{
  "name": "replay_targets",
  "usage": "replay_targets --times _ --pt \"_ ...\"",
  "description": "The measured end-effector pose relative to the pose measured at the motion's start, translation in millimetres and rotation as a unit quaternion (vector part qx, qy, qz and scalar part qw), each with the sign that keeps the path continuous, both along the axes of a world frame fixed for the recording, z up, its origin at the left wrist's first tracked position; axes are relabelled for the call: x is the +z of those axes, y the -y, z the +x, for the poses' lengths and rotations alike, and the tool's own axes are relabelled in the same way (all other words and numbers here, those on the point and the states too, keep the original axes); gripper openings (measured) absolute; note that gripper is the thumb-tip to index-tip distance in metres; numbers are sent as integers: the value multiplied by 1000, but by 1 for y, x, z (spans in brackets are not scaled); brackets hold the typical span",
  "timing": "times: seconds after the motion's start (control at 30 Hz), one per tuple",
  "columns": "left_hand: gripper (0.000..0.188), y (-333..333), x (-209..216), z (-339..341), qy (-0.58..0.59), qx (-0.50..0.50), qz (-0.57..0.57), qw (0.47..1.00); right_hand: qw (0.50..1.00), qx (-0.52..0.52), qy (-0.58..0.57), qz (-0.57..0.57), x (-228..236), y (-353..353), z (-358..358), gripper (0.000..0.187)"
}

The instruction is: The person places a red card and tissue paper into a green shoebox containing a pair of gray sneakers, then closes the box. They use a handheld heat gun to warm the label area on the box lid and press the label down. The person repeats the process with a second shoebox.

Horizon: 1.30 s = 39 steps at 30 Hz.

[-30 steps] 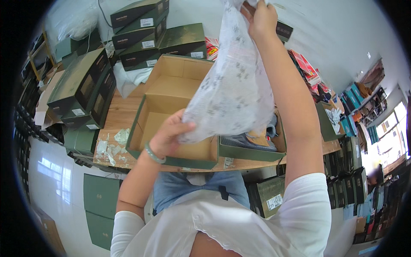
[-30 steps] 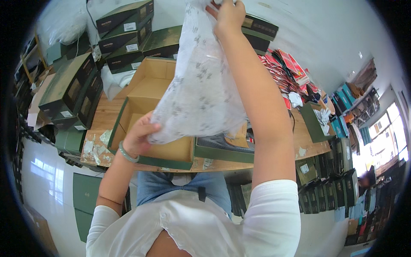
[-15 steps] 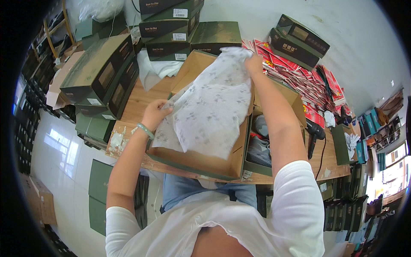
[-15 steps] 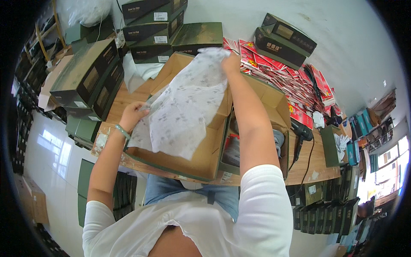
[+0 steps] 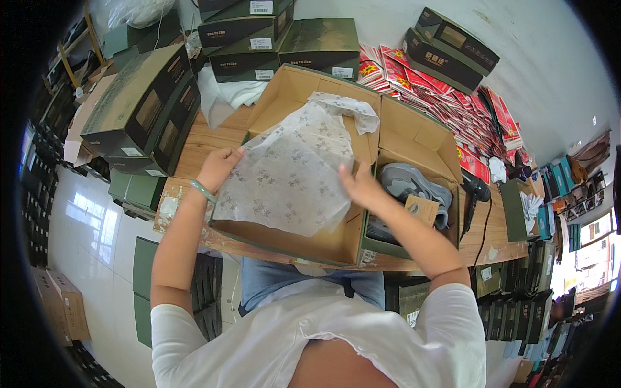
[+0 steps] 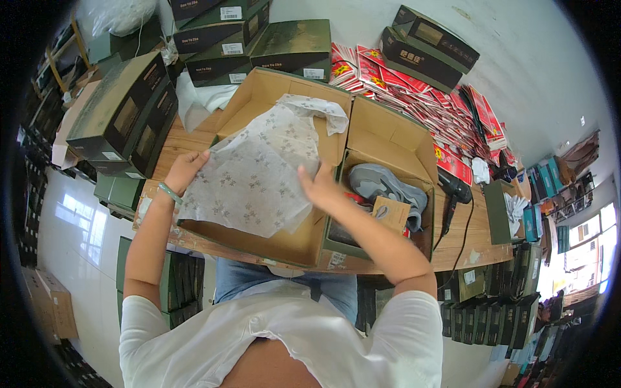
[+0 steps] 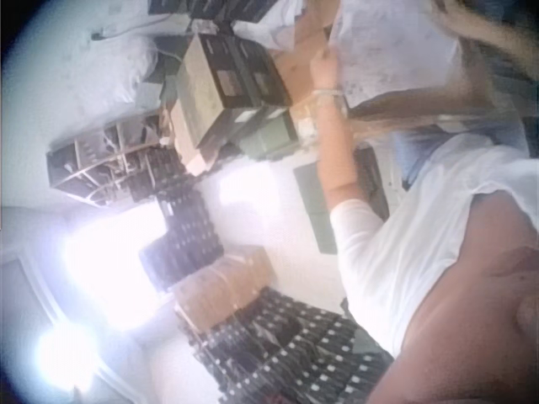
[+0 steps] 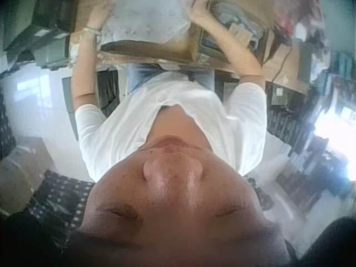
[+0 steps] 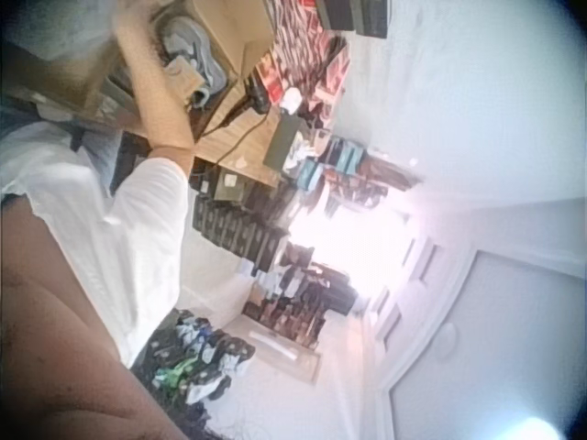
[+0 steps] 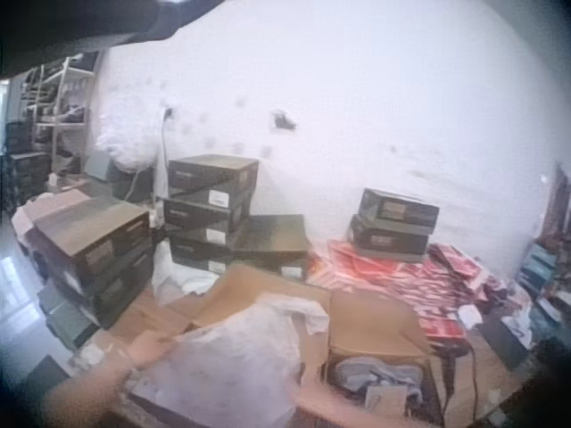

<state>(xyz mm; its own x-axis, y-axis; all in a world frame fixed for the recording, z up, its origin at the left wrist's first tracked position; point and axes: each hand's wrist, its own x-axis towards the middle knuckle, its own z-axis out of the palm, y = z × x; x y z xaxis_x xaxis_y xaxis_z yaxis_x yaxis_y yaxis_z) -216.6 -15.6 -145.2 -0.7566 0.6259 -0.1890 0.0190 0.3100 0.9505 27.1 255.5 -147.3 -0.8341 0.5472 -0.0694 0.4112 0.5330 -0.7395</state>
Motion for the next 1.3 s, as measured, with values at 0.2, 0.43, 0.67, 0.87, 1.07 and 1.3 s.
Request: replay_targets --times 0.2,0.43,0.67,0.87,1.07,1.3 --pt "29 -7 10 -7 209 -56 125 968 908 -188 -74 -367 -29 41 -9 99" --pt "25 -49 0 -58 245 -57 16 968 798 -108 -198 -559 -32 -11 -53 46" --pt "31 -109 132 -103 -318 224 271 880 842 -107 -455 270 175 -39 -107 34" --pt "29 -86 19 -42 -464 105 -100 874 947 12 -21 322 56 -33 -52 48" --pt "38 -40 -13 -55 -348 -141 -152 915 993 -33 58 100 72 6 -12 53" --pt "34 -15 -16 10 -337 -54 -260 903 974 9 148 171 20 19 13 48"
